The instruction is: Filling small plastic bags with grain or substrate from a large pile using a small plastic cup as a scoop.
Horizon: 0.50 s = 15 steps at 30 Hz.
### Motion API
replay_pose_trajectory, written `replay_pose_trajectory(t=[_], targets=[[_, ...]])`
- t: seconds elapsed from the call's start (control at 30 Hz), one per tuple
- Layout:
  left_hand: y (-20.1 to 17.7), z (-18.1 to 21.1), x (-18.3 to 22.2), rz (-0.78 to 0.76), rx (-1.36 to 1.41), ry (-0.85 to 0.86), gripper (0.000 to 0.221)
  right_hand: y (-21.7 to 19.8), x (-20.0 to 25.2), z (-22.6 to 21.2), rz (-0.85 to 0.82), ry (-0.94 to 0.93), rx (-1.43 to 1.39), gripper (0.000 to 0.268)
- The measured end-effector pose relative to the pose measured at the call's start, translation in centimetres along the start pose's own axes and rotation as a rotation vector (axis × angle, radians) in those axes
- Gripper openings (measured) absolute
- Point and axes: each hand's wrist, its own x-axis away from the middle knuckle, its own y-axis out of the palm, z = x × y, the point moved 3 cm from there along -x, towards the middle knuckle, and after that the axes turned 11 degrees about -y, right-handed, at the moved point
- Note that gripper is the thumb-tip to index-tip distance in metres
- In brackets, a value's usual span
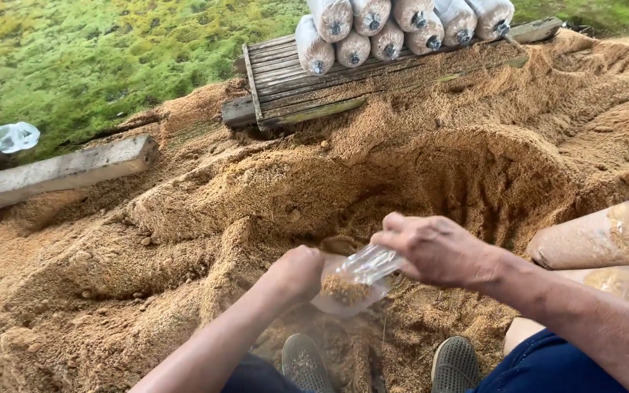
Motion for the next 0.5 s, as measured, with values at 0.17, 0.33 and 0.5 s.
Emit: replay_pose_trajectory(t=[0.17,0.33,0.5], targets=[[-1.4,-0.3,5.1,-0.276,-0.057,-0.269,0.002,1.8,0.0,6.4,0.025,0.25,-0.705,0.049],[1.2,-0.7,6.9,-0.305,-0.297,-0.208,0.015,5.3,-3.3,9.8,-0.328,0.656,-0.775,0.053],[0.3,-0.8,6.1,-0.284,-0.371,-0.192,0.015,19.7,-7.2,11.4,-0.524,0.53,-0.656,0.041]])
